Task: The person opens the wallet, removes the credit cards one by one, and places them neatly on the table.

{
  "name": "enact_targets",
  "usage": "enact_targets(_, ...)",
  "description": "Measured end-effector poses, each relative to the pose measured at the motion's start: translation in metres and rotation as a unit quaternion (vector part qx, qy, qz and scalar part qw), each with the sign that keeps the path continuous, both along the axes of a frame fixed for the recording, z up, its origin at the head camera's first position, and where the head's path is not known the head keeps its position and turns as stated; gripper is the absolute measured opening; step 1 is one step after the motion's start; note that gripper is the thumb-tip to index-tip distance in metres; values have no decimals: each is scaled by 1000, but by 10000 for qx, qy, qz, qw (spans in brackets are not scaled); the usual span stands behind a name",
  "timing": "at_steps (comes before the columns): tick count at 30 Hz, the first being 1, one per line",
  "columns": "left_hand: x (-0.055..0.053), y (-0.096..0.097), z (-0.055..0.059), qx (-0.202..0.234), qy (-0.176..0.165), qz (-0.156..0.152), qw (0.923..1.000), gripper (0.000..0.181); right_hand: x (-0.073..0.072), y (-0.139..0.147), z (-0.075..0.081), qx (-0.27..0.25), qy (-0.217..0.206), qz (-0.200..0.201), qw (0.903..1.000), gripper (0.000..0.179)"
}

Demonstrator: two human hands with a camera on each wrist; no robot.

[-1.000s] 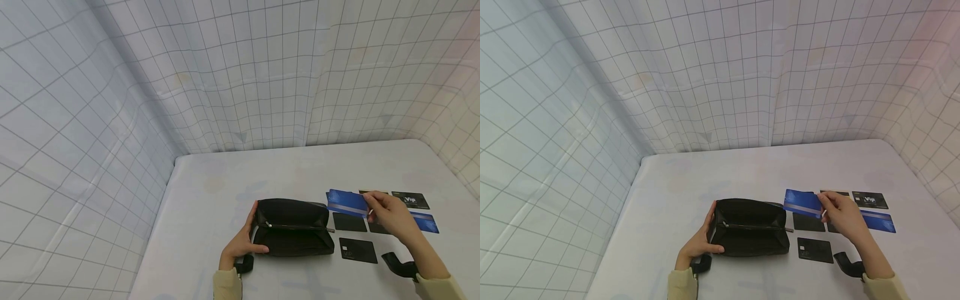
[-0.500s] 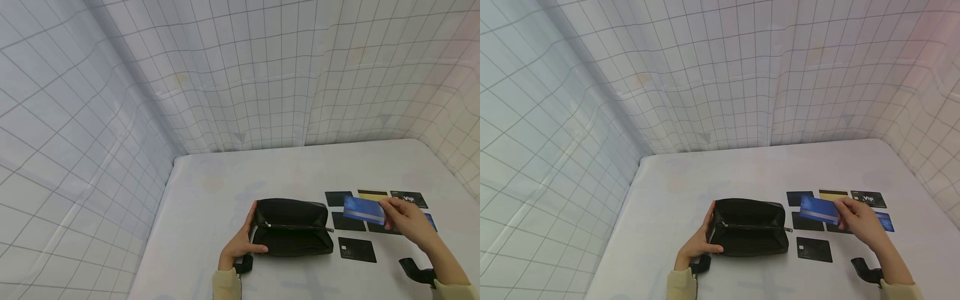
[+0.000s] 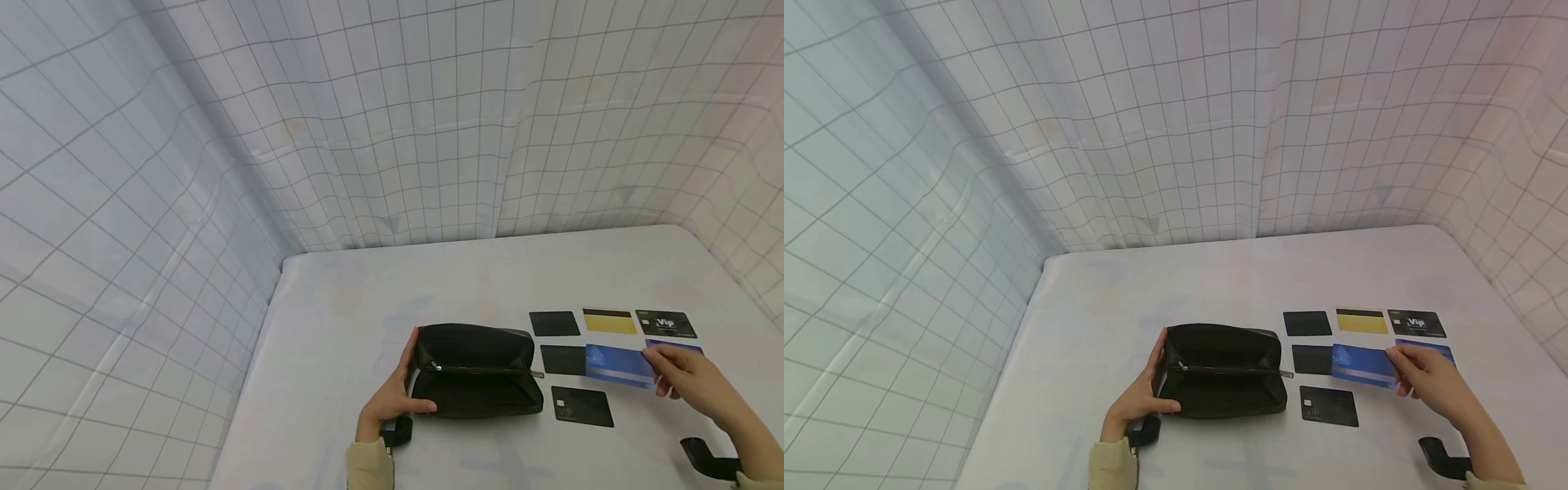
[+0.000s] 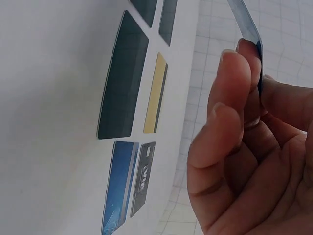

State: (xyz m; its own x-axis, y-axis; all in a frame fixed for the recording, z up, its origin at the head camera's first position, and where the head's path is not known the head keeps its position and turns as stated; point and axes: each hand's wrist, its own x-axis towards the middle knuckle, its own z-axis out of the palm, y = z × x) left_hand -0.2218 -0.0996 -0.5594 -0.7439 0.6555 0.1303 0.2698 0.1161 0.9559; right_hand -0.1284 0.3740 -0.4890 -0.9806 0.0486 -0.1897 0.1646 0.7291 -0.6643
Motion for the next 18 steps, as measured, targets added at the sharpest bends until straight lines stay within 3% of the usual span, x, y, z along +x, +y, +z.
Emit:
enact_targets(5, 1, 0, 2, -45, 11, 30, 10000, 119, 4, 9, -5, 3, -312, 64, 9995, 46)
enact_targets(12, 11, 2, 30, -106, -58, -78, 9999, 118, 9, 22, -8, -98, -677, 120, 9976, 47)
enact_targets(18, 12, 2, 35, -185, -119, -87, 9997, 118, 7, 28, -10, -258, -1222, 49, 9922, 51)
